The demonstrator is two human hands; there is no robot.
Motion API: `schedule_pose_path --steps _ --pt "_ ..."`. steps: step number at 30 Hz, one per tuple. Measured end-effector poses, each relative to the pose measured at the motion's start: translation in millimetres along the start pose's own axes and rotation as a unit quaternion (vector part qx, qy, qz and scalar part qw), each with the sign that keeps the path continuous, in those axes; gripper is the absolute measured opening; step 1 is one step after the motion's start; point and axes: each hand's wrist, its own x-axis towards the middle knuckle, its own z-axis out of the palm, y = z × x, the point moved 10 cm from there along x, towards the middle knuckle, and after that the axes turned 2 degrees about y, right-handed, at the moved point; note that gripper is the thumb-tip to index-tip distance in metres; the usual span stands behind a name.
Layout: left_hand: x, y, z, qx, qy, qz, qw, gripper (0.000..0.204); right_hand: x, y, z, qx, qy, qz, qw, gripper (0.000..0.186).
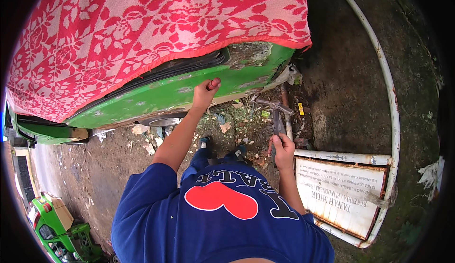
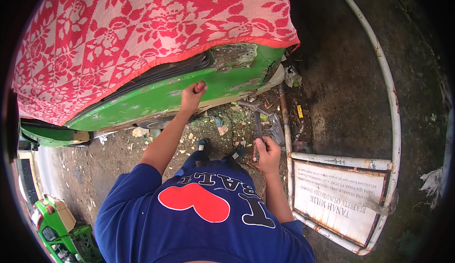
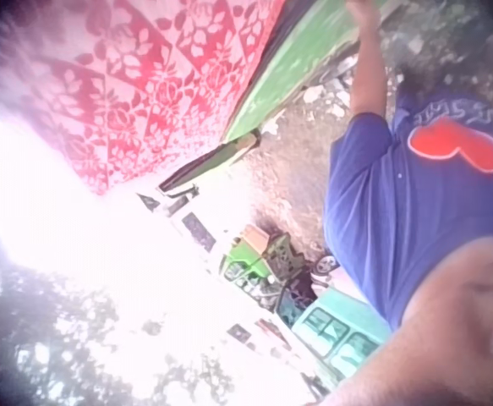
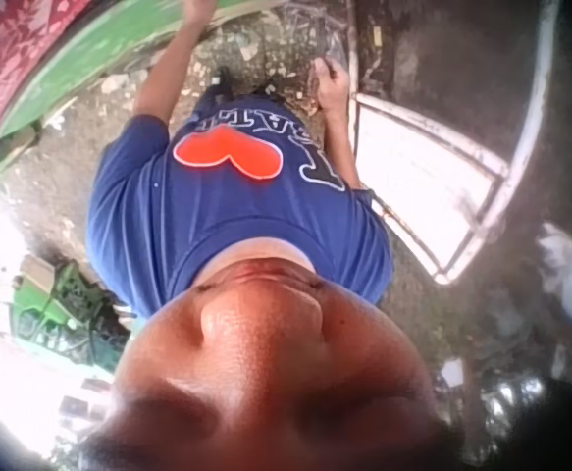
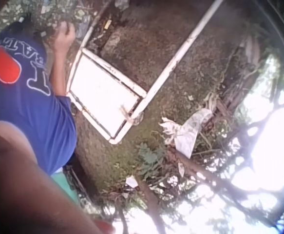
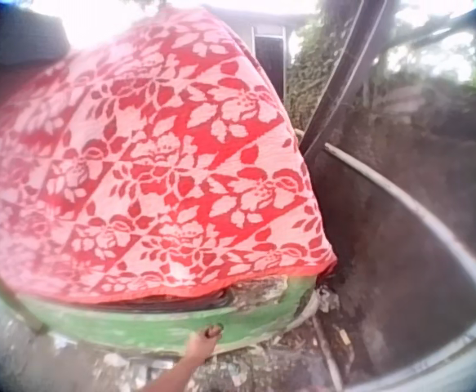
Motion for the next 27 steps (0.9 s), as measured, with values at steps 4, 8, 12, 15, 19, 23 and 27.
schedule_pose_path --steps 4,8,12,15,19,23,27 --pt "-13.2 -4.5 -10.0 -0.037 -0.046 0.031 0.998 0.021 -2.9 -6.5 20.3 -0.012 0.012 -0.006 1.000 0.023" --pt "-23.7 15.0 -31.0 -0.159 -0.032 0.049 0.986 0.029 -7.4 -12.4 44.8 -0.004 0.032 -0.016 0.999 0.023" --pt "-33.2 2.7 -59.8 -0.143 -0.103 0.040 0.984 0.034 -12.8 -8.3 75.6 -0.002 0.047 -0.024 0.999 0.022" --pt "-41.2 -7.3 -86.2 -0.141 -0.131 0.066 0.979 0.035 -16.2 -0.8 98.2 -0.017 0.059 -0.021 0.998 0.016" --pt "-48.2 -16.4 -123.3 -0.203 -0.122 0.108 0.965 0.035 -22.6 5.0 124.8 -0.034 0.098 -0.011 0.995 0.013" --pt "-51.6 -24.5 -154.4 -0.239 -0.110 0.093 0.960 0.036 -29.0 -2.3 139.5 -0.065 0.115 -0.054 0.990 0.012" --pt "-52.3 -25.2 -177.5 -0.239 -0.094 0.116 0.959 0.034 -31.9 -27.1 157.1 -0.163 0.125 -0.155 0.966 0.013"
